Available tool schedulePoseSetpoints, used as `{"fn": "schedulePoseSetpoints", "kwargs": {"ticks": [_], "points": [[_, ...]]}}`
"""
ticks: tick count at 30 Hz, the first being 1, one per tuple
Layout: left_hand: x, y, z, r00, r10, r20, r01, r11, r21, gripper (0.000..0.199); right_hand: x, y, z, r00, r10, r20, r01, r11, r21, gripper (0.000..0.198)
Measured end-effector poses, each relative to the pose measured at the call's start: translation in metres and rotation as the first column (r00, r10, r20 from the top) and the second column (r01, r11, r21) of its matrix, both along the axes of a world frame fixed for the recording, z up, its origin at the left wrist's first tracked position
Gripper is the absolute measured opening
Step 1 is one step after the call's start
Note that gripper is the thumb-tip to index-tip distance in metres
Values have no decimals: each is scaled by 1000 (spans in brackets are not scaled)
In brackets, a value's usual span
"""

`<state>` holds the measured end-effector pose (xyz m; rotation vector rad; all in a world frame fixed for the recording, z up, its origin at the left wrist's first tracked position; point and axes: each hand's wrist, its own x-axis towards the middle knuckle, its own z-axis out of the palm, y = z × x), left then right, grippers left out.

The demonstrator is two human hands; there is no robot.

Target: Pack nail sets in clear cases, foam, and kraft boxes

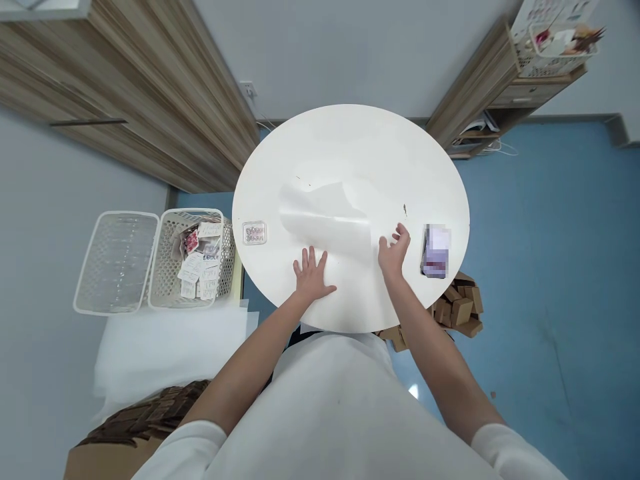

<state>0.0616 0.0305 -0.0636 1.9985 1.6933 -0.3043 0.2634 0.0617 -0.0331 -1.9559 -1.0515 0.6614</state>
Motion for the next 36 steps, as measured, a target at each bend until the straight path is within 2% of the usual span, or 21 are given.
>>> {"fn": "schedulePoseSetpoints", "kwargs": {"ticks": [1,3,4,6,7,8,10,13,15,20,30,36], "points": [[0,2,0,1000,-2,-1,2,1000,1,104,-8,-19,0,995,38,93,-40,999,19,58],[1,5,0,1000,-7,7,7,1000,3,105,-25,-53,-1,947,223,230,-229,973,-2,60],[1,6,0,1000,-10,11,10,1000,3,106,-33,-66,-2,895,363,259,-365,930,-41,59],[3,7,0,1000,-15,12,15,1000,5,107,-45,-84,-10,739,622,259,-604,782,-156,59],[3,7,0,1000,-16,8,16,1000,9,107,-48,-87,-16,682,685,255,-651,728,-215,60],[3,6,0,1000,-16,1,16,1000,17,107,-48,-88,-22,657,709,256,-654,705,-274,63],[1,2,0,1000,-17,-6,17,999,41,105,-42,-83,-36,645,713,273,-612,697,-375,68],[-2,-8,0,998,-61,-3,61,996,67,95,-24,-69,-51,616,719,322,-566,688,-454,73],[-3,-13,-1,995,-97,-11,98,993,63,88,-13,-59,-54,589,726,354,-534,679,-504,75],[4,-16,-4,992,-119,-41,121,991,61,84,0,-48,-51,491,782,384,-513,616,-598,75],[9,-26,-3,994,-94,-62,98,993,61,86,7,-58,-53,469,791,393,-541,609,-580,75],[12,-29,1,997,-77,-26,78,995,62,88,10,-58,-50,490,774,402,-568,633,-527,74]]}}
